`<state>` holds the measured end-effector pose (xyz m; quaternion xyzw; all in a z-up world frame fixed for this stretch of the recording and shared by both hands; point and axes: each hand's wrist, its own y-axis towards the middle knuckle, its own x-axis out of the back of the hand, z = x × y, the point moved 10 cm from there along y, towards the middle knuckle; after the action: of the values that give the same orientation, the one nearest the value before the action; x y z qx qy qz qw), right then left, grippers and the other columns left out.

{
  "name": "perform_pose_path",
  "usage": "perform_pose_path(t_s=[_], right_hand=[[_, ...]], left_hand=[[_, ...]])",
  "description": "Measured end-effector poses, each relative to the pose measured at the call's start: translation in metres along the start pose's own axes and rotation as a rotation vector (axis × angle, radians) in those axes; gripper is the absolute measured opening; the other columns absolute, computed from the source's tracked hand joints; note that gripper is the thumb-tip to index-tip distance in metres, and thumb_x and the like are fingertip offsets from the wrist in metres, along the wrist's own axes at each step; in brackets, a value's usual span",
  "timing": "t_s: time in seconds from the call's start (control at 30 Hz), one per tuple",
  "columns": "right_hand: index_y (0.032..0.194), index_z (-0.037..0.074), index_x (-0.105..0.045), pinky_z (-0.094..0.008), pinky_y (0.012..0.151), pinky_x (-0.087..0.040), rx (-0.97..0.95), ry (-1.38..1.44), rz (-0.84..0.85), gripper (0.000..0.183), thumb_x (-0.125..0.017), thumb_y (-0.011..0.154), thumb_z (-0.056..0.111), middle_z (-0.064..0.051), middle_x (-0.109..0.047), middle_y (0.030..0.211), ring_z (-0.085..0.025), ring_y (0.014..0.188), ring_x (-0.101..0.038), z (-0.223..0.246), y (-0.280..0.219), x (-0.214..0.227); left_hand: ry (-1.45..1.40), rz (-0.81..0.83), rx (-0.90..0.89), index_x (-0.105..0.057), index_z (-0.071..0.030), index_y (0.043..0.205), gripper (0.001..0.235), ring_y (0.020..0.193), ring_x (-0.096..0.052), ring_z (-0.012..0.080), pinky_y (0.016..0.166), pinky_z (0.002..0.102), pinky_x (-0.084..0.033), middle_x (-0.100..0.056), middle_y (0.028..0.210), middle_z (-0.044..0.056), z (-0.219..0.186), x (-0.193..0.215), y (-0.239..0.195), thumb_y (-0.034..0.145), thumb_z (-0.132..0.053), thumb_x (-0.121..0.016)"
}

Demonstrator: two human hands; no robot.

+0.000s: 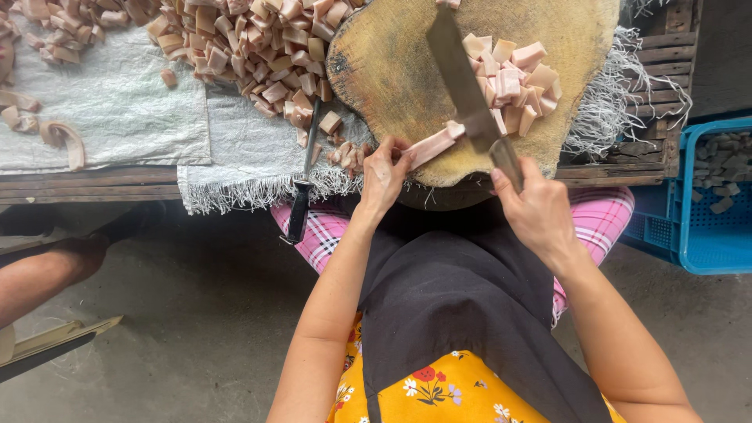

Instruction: The person sits on the floor and uses a large cleaver to chop strips of pork skin into small cubes on a wooden cutting board. They repeatedly pick up strips, slice them, and push the cut pieces aside.

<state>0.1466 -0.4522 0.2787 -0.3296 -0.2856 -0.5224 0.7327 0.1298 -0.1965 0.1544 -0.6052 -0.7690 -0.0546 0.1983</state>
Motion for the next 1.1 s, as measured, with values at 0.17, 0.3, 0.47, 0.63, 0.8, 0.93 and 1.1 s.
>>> perform_pose_path(t_s=[0.17,0.3,0.47,0.63,0.8,0.93,1.1], right_hand=[[0.122,0.003,-0.054,-0.045,0.057,-0.059,0.062,0.162,-0.095,0.033,-0.056,0.111,0.033,-0.019,-0.07,0.071,-0.035,0.057,-0.071,0.022,-0.005,0.009],[0.134,-0.002,-0.049,-0.051,0.056,-0.058,0.068,-0.019,0.095,0.042,-0.056,0.108,0.031,-0.025,-0.069,0.074,-0.042,0.064,-0.07,0.015,-0.003,-0.046],[0.117,0.001,-0.061,-0.053,0.063,-0.056,0.039,-0.063,0.103,0.035,-0.062,0.107,0.035,-0.026,-0.069,0.075,-0.045,0.071,-0.07,0.003,0.0,-0.032],[0.123,-0.001,-0.056,-0.048,0.06,-0.056,0.111,0.134,-0.097,0.037,-0.059,0.107,0.033,-0.022,-0.069,0.075,-0.039,0.067,-0.074,0.038,-0.016,0.019],[0.124,-0.001,-0.051,-0.047,0.059,-0.059,0.179,0.054,-0.033,0.039,-0.058,0.108,0.033,-0.022,-0.07,0.076,-0.04,0.067,-0.073,0.036,-0.017,-0.027],[0.117,0.001,-0.054,-0.051,0.059,-0.056,0.045,-0.22,0.182,0.037,-0.06,0.108,0.037,-0.025,-0.067,0.068,-0.043,0.065,-0.07,0.004,-0.007,-0.069],[0.119,0.002,-0.06,-0.046,0.053,-0.056,-0.183,0.133,0.202,0.038,-0.059,0.101,0.036,-0.02,-0.067,0.062,-0.033,0.054,-0.071,-0.006,-0.006,-0.035]], left_hand=[[-0.035,-0.007,0.031,-0.068,0.001,0.102,0.015,0.064,-0.069,0.014,0.057,0.028,-0.055,-0.074,0.082,0.011,-0.004,-0.012,0.005,0.094,-0.012,-0.069],[0.072,-0.086,-0.114,-0.07,0.003,0.1,0.014,0.071,-0.07,0.0158,0.064,0.029,-0.056,-0.074,0.086,0.014,-0.011,-0.004,0.002,0.091,-0.008,-0.071],[0.08,-0.071,-0.094,-0.071,0.004,0.103,0.015,0.072,-0.071,0.0174,0.066,0.03,-0.057,-0.073,0.088,0.015,-0.009,-0.008,0.004,0.091,-0.004,-0.07],[-0.036,-0.071,-0.062,-0.068,0.007,0.115,0.022,0.071,-0.072,0.016,0.064,0.028,-0.061,-0.068,0.098,0.015,-0.012,-0.012,0.004,0.097,-0.004,-0.063],[-0.086,-0.061,0.026,-0.063,0.007,0.113,0.022,0.073,-0.074,0.017,0.065,0.029,-0.062,-0.069,0.098,0.015,-0.005,-0.012,0.005,0.094,-0.005,-0.063],[0.123,-0.12,-0.156,-0.066,0.006,0.108,0.019,0.092,-0.073,0.0258,0.081,0.038,-0.058,-0.074,0.103,0.019,-0.024,-0.008,-0.003,0.094,-0.007,-0.067],[0.119,-0.064,-0.06,-0.067,0.003,0.108,0.017,0.089,-0.073,0.0255,0.08,0.038,-0.06,-0.073,0.101,0.016,-0.026,-0.014,0.0,0.096,-0.009,-0.063]])
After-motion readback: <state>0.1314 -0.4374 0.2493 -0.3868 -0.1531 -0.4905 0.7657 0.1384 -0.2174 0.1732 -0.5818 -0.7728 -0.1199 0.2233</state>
